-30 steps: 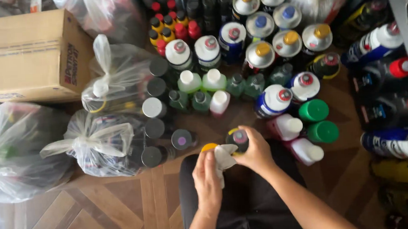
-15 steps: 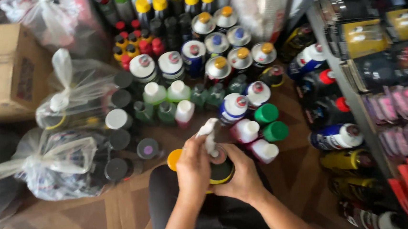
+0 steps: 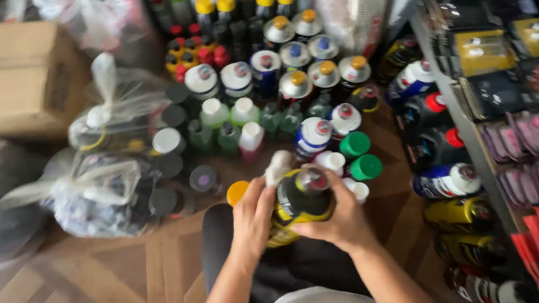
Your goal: Cleaning and organizing various spray cans and bottles on the floor of a storage area
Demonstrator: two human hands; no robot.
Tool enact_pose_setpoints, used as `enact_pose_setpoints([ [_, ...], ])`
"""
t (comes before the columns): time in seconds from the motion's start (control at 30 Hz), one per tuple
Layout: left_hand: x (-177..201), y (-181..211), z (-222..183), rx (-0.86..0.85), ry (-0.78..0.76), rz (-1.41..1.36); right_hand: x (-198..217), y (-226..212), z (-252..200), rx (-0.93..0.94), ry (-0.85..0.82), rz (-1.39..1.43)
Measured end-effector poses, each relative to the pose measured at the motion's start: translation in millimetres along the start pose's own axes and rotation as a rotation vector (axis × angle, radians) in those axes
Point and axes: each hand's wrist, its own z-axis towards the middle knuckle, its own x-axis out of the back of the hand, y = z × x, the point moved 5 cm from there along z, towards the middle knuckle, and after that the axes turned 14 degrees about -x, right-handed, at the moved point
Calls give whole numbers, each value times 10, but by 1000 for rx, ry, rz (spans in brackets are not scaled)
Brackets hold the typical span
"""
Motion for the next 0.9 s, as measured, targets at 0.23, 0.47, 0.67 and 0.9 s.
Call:
enact_pose_setpoints([
  [0.23, -9, -355, -119, 226, -160, -284, 216, -255, -145, 177, 30, 117],
  [0.47, -563, -547, -439, 841, 422, -1204, 295, -555, -291, 210, 48, -81],
  [0.67, -735, -828, -499, 953, 229, -1044, 692, -501, -77, 195, 201, -124],
  [0.9, -707, -1086, -402, 982, 301, -996, 1704, -86, 553, 181, 589, -62],
])
